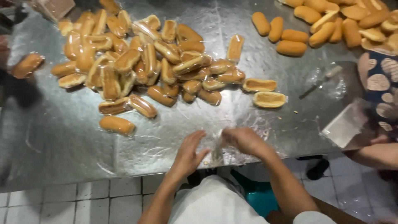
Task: Wrapping individual bread rolls in plastic film on a metal preparation table.
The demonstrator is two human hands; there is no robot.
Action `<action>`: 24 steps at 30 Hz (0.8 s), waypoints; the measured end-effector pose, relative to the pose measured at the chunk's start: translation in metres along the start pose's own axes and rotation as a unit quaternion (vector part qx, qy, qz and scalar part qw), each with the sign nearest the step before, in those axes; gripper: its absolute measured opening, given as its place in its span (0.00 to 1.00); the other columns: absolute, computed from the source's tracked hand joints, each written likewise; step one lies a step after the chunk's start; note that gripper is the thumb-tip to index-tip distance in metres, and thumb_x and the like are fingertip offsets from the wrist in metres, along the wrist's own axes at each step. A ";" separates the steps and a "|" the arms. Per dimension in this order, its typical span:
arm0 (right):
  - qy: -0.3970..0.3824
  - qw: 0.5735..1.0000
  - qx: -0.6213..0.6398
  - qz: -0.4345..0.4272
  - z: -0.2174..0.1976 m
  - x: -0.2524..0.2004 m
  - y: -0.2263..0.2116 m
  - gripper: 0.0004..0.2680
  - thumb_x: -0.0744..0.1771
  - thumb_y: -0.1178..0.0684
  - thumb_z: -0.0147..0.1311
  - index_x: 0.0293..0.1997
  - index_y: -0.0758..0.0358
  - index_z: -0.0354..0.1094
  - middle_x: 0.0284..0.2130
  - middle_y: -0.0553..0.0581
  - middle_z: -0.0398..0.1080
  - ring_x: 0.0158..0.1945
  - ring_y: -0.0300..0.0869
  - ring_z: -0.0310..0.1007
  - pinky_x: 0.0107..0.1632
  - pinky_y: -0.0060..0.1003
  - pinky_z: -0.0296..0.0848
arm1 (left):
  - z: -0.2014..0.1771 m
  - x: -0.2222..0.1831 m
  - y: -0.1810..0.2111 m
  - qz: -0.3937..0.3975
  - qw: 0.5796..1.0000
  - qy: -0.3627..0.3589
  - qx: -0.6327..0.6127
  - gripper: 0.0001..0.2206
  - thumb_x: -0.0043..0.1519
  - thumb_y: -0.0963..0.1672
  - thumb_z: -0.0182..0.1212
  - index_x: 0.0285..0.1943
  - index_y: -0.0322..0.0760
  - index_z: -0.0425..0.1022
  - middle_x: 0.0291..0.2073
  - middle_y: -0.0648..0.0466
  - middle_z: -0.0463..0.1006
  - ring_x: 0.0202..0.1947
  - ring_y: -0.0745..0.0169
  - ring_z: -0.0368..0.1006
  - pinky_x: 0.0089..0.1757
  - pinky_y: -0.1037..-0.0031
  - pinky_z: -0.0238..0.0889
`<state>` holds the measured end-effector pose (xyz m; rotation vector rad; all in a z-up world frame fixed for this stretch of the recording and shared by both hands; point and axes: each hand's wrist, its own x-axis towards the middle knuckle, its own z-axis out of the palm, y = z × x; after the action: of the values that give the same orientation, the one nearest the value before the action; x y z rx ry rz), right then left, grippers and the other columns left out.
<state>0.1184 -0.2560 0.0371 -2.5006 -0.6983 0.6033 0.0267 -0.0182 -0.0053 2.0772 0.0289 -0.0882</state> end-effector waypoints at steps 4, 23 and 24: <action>-0.127 0.989 -0.054 -0.057 0.012 -0.040 -0.021 0.14 0.63 0.59 0.54 0.54 0.52 0.72 0.39 0.65 0.79 0.45 0.65 0.77 0.48 0.61 0.73 | -0.001 0.009 0.046 0.214 0.953 -0.211 0.043 0.33 0.54 0.42 0.71 0.70 0.30 0.64 0.62 0.31 0.69 0.65 0.24 0.60 0.62 0.42 0.51; 0.153 0.966 0.174 -0.113 0.049 -0.050 -0.025 0.05 0.67 0.54 0.60 0.45 0.55 0.79 0.31 0.54 0.79 0.38 0.51 0.80 0.43 0.43 0.77 | 0.010 0.004 -0.052 0.133 0.978 -0.120 -0.109 0.09 0.54 0.41 0.74 0.39 0.45 0.78 0.33 0.56 0.80 0.43 0.50 0.79 0.48 0.62 0.69; 0.151 0.967 0.173 -0.111 0.050 -0.049 -0.026 0.05 0.67 0.54 0.60 0.45 0.55 0.79 0.31 0.54 0.79 0.38 0.51 0.80 0.43 0.43 0.77 | 0.004 0.004 -0.039 0.132 0.977 -0.121 -0.112 0.09 0.54 0.41 0.74 0.39 0.45 0.78 0.33 0.56 0.80 0.43 0.50 0.79 0.48 0.62 0.69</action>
<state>0.0448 -0.2480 0.0254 -2.0921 -0.6757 0.2297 0.0278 -0.0027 -0.0412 1.8150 -0.3688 -0.1674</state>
